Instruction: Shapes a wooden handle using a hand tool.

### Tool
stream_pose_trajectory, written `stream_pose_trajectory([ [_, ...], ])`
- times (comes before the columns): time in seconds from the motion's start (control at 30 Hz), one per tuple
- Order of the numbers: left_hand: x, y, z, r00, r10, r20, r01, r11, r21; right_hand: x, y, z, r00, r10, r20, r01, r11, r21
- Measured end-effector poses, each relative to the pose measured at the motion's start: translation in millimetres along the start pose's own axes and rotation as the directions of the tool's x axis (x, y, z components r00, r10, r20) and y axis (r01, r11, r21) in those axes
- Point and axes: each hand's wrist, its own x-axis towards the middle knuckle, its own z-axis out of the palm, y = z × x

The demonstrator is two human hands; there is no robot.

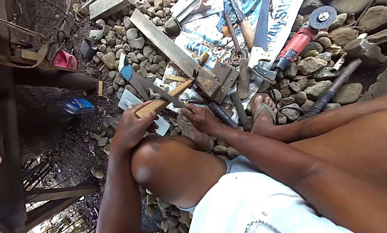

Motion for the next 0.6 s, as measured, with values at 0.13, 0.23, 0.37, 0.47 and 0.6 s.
stream_pose_trajectory([
  [0.13,1,0,0,1.0,0.008,0.001,-0.008,1.0,-0.006,19,46,-15,0.935,0.353,0.044,-0.355,0.935,0.029],
  [0.23,1,-2,0,1.0,0.004,0.01,-0.004,1.0,-0.005,2,17,-4,0.991,0.133,-0.019,-0.133,0.991,0.026],
  [0.37,0,-2,0,1.0,0.012,0.001,-0.012,1.0,-0.005,-7,-21,2,0.994,-0.092,0.051,0.091,0.995,0.026],
  [0.47,-1,-1,-1,1.0,-0.001,0.012,0.001,1.0,0.009,2,12,-2,0.996,0.092,-0.003,-0.092,0.995,0.041],
  [0.6,0,-3,-1,1.0,0.013,0.024,-0.014,1.0,0.028,2,19,-5,0.983,0.183,-0.026,-0.183,0.983,0.001],
])
